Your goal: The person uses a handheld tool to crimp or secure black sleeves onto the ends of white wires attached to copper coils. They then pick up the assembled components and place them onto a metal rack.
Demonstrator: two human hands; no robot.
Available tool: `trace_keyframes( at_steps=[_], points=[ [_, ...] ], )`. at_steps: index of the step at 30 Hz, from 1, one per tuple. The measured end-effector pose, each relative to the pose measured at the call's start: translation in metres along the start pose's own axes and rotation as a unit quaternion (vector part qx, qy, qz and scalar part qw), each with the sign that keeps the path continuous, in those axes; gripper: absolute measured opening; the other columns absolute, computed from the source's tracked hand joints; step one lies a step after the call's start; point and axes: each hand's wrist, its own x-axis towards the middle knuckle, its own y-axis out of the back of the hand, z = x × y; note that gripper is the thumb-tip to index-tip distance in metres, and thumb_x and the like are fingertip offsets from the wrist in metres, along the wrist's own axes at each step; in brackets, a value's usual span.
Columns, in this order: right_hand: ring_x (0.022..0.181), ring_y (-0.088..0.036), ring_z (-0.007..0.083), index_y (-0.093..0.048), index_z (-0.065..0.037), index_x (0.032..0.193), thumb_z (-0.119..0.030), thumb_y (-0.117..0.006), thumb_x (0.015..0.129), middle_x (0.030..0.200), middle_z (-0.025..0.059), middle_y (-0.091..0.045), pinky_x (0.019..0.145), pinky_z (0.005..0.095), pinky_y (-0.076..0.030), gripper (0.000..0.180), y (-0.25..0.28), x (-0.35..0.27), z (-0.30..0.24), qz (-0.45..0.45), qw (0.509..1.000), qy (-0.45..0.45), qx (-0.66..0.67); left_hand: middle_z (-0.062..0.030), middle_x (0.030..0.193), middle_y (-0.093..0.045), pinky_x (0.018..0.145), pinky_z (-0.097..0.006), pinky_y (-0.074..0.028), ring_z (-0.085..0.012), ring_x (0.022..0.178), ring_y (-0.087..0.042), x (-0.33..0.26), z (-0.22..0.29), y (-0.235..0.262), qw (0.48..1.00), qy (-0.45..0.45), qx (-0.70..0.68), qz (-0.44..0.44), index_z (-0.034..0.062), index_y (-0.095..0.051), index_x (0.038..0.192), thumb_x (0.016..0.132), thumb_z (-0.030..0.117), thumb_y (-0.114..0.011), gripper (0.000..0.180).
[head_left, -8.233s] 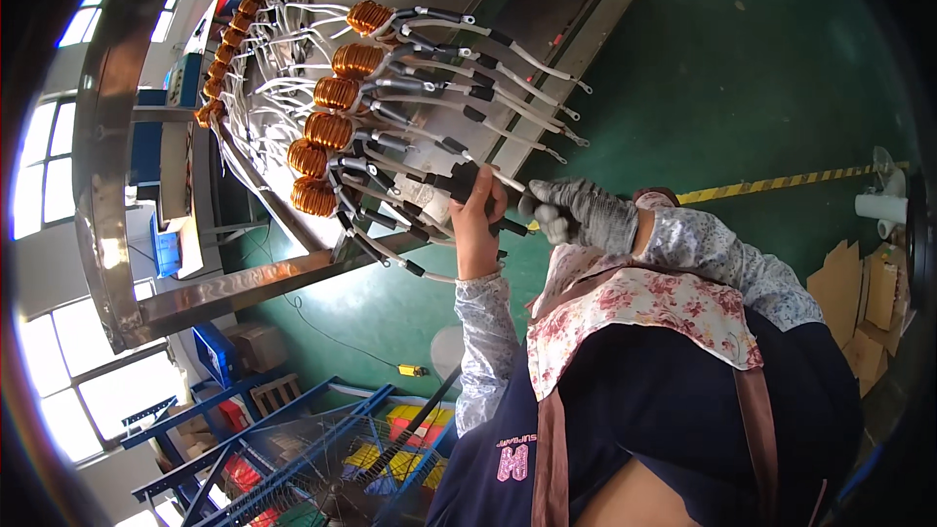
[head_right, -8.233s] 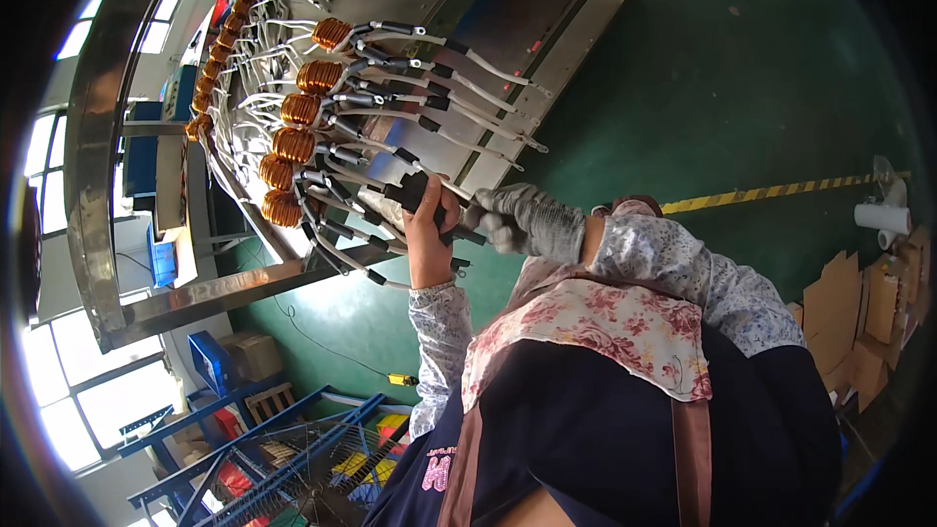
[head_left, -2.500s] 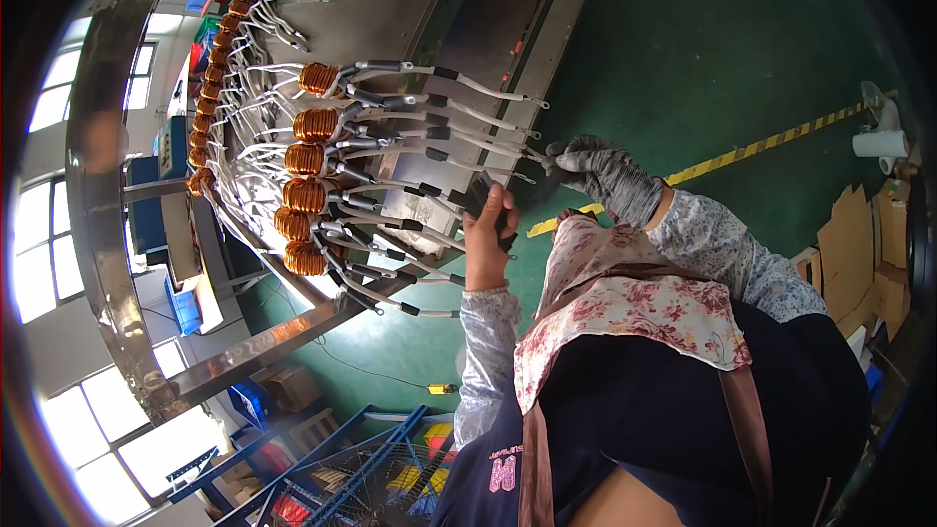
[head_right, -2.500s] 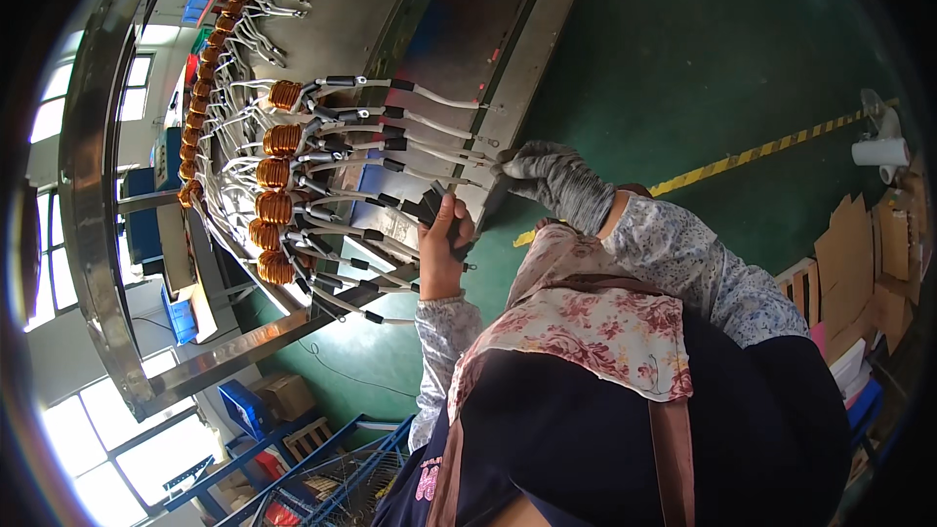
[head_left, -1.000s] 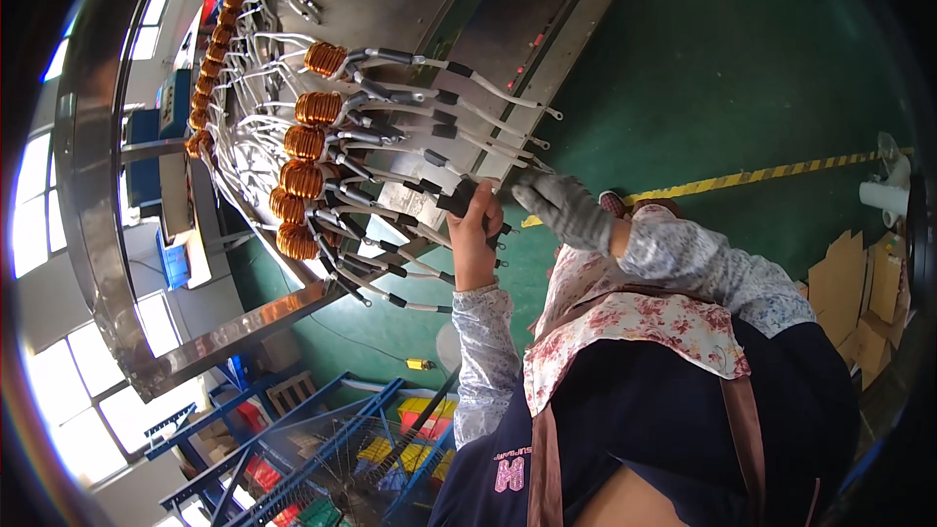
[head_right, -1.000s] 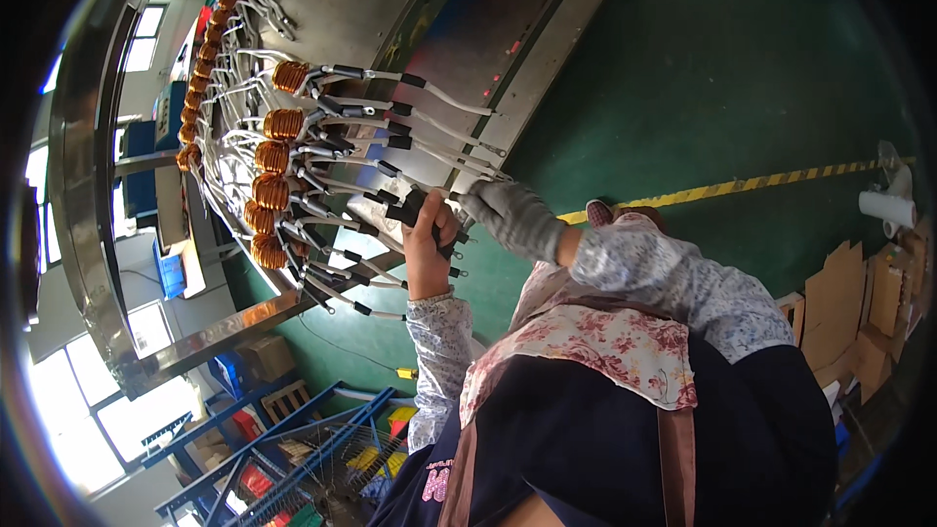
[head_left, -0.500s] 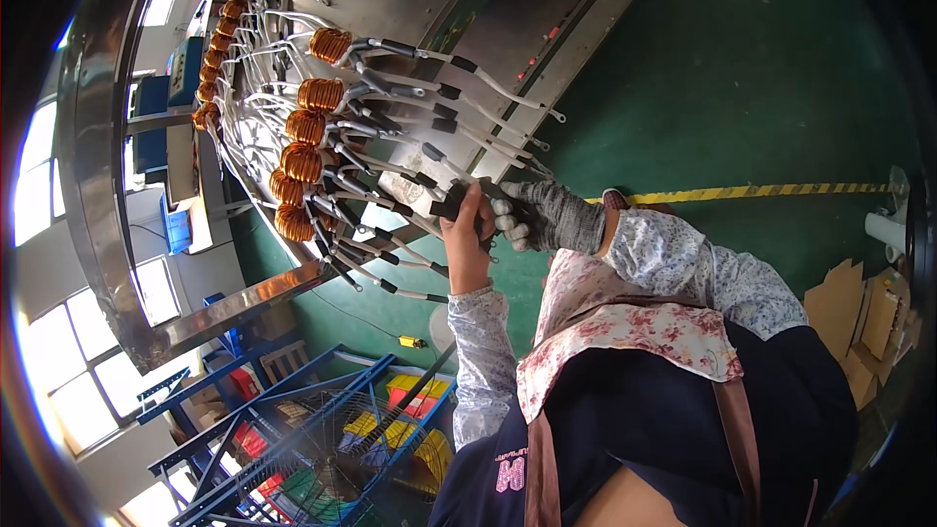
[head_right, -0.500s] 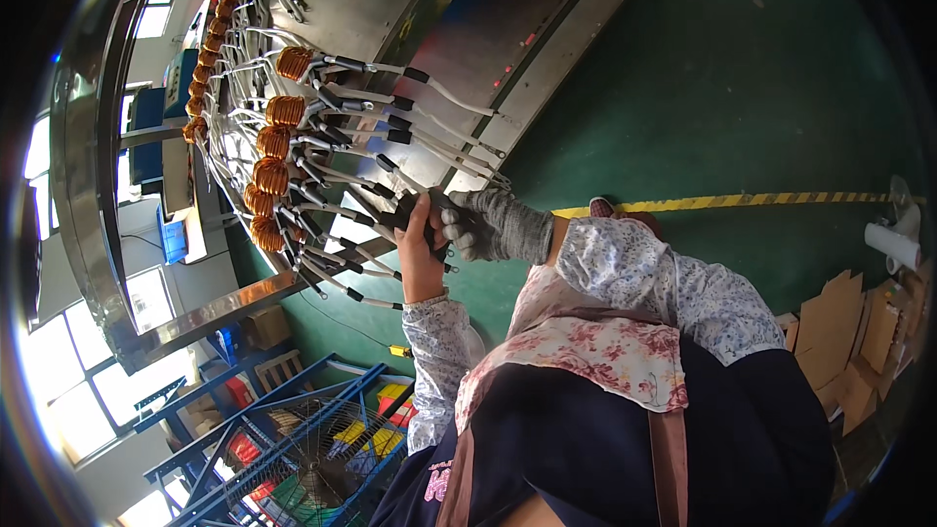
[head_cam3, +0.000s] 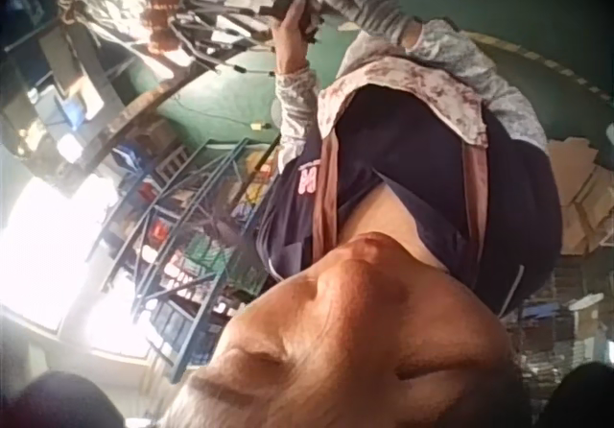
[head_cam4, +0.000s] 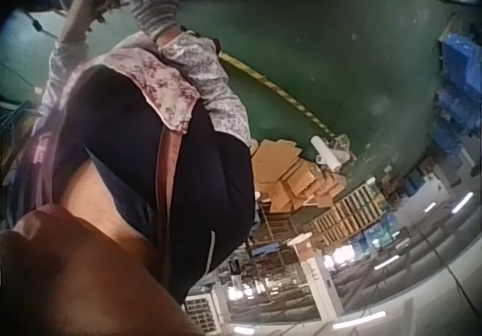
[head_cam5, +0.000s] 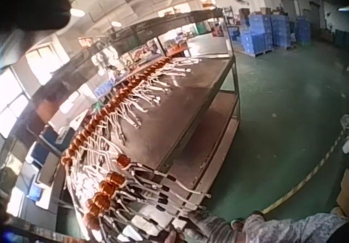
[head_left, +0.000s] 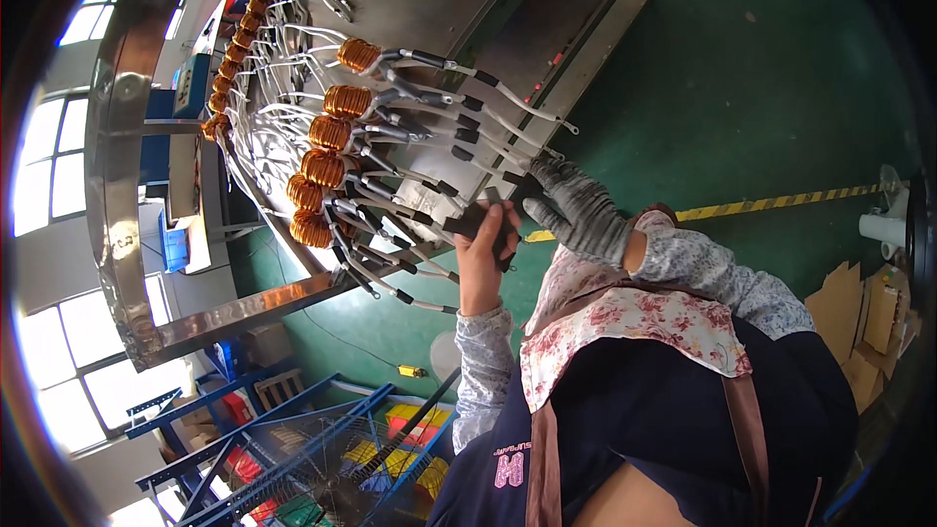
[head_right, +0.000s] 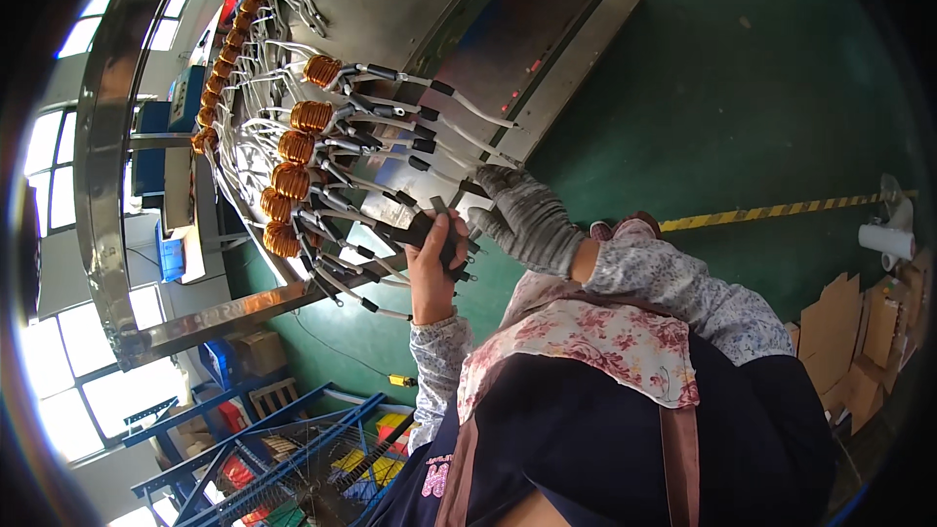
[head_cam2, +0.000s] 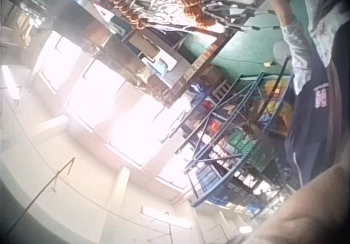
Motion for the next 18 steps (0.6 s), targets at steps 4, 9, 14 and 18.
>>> trace_keyframes(
  at_steps=[4,9,14,18],
  points=[
    [0.082,-0.063,0.0201,-0.059,-0.003,0.108,-0.023,-0.058,0.087,0.092,0.008,-0.066,0.073,0.0315,-0.05,0.029,0.024,0.006,-0.019,-0.098,0.944,-0.165,0.269,-0.006,0.073,-0.06,0.042,-0.019,-0.03,-0.007,0.049,-0.044,0.0,-0.008,-0.021,0.998,0.0,0.04,-0.056,0.0001,-0.055,0.099,0.091,0.015,-0.055,0.017],
    [0.061,-0.057,0.0053,-0.064,-0.006,0.102,-0.023,-0.055,0.092,0.079,-0.0008,-0.065,0.055,0.0198,-0.047,0.022,0.036,0.015,-0.004,0.095,0.837,-0.318,0.435,-0.0032,0.073,-0.061,0.043,-0.019,-0.029,-0.0054,0.049,-0.043,0.024,-0.009,-0.015,0.989,-0.009,0.119,-0.086,-0.001,-0.058,0.099,0.092,0.02,-0.053,0.023],
    [0.057,-0.046,0.0016,-0.063,-0.004,0.105,-0.026,-0.051,0.094,0.07,-0.006,-0.054,0.052,0.0168,-0.041,0.027,0.061,-0.018,0.041,-0.117,0.877,-0.331,0.328,-0.0023,0.074,-0.058,0.043,-0.02,-0.027,-0.0056,0.05,-0.041,0.052,-0.034,0.012,0.994,0.019,0.109,-0.022,0.0011,-0.055,0.105,0.093,0.027,-0.052,0.029],
    [0.053,-0.044,0.0032,-0.065,-0.006,0.102,-0.026,-0.052,0.093,0.063,-0.0052,-0.05,0.049,0.019,-0.039,0.025,0.05,-0.042,0.048,-0.127,0.89,-0.379,0.22,-0.0019,0.073,-0.058,0.042,-0.02,-0.025,-0.0057,0.048,-0.039,0.058,-0.033,0.002,0.996,0.031,0.083,-0.033,0.0029,-0.053,0.11,0.093,0.027,-0.052,0.03]
  ],
)
